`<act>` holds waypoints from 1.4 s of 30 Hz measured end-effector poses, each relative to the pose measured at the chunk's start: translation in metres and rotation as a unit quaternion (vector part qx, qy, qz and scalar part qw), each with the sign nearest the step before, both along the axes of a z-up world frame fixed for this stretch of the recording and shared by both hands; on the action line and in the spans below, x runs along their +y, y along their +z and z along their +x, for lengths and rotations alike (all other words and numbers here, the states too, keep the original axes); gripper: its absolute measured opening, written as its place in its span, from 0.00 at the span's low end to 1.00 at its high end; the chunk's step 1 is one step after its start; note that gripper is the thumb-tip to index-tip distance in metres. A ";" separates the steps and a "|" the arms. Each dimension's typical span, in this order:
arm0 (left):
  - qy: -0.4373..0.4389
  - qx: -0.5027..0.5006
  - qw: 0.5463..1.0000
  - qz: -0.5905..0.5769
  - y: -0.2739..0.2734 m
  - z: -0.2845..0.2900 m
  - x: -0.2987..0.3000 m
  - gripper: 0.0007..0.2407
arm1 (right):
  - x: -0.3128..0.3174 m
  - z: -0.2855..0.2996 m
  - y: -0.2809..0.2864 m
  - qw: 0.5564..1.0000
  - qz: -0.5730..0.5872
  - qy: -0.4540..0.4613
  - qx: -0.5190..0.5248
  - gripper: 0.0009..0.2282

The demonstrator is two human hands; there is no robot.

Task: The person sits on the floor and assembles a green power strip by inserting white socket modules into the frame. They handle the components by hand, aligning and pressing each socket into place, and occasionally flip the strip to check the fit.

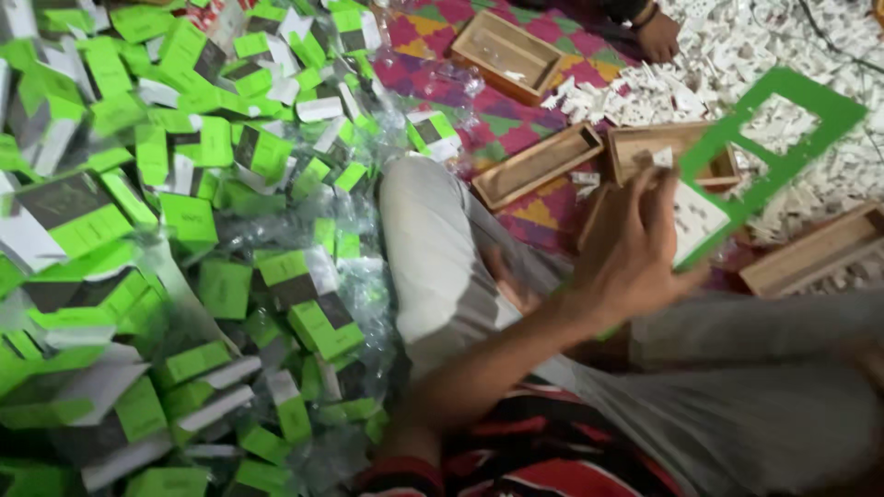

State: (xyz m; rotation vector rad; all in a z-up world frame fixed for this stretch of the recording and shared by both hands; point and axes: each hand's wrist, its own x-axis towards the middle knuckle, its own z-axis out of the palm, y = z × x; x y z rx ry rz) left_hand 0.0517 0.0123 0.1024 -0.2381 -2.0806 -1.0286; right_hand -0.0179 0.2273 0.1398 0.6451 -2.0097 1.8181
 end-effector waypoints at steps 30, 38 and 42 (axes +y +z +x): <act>0.061 -0.079 0.984 -0.144 -0.113 -0.078 0.016 0.34 | -0.047 -0.044 -0.174 0.992 -0.034 0.033 -0.120 0.04; 0.097 -0.067 0.977 -0.179 -0.121 -0.078 0.024 0.25 | -0.049 -0.035 -0.162 0.986 0.030 -0.039 -0.160 0.05; 0.086 -0.083 0.977 -0.179 -0.117 -0.081 0.028 0.26 | -0.055 -0.031 -0.147 0.970 0.179 -0.137 0.088 0.05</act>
